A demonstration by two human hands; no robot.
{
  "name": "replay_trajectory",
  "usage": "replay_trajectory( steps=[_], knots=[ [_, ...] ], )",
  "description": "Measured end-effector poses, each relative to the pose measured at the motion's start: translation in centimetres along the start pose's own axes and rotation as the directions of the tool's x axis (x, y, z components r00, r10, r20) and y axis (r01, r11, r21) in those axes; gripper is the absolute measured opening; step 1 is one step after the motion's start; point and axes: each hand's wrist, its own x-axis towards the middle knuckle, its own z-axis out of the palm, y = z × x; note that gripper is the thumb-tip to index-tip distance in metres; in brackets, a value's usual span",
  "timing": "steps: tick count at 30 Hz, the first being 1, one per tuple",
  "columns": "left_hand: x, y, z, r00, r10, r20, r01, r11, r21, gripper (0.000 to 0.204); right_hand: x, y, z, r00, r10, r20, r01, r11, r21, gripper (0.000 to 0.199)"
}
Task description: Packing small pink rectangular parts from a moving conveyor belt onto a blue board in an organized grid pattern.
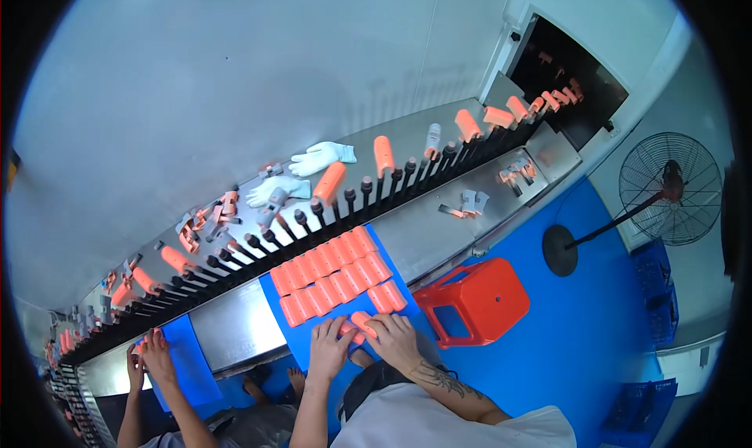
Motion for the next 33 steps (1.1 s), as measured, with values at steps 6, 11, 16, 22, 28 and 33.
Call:
replay_trajectory(
  steps=[6,11,16,22,28,33],
  knots=[
    [-1.3,1.6,3.2,0.902,-0.413,-0.124,0.312,0.824,-0.474,0.031,-0.4,1.1,1.1,0.995,-0.084,0.047,0.086,0.995,-0.043,0.026],
    [-1.3,3.4,3.9,0.876,-0.469,-0.109,0.372,0.803,-0.465,0.037,-0.8,2.2,0.5,0.95,-0.214,0.228,0.22,0.976,0.0,0.03],
    [0.0,5.3,5.0,0.913,-0.368,-0.175,0.285,0.885,-0.368,0.03,-1.2,4.7,-0.6,0.961,-0.178,0.212,0.172,0.984,0.046,0.03],
    [2.5,6.8,5.4,0.869,-0.471,-0.15,0.36,0.811,-0.461,0.029,1.1,5.5,-2.3,0.96,-0.19,0.208,0.201,0.979,-0.032,0.036],
    [2.9,7.4,3.0,0.839,-0.453,-0.302,0.302,0.849,-0.434,0.026,6.8,9.4,-8.7,1.0,0.006,-0.012,-0.004,0.979,0.205,0.03],
    [15.9,8.8,-5.6,0.878,-0.061,-0.474,-0.086,0.956,-0.281,0.023,19.6,9.1,-14.7,0.944,-0.032,-0.329,0.148,0.931,0.334,0.018]
  ],
)
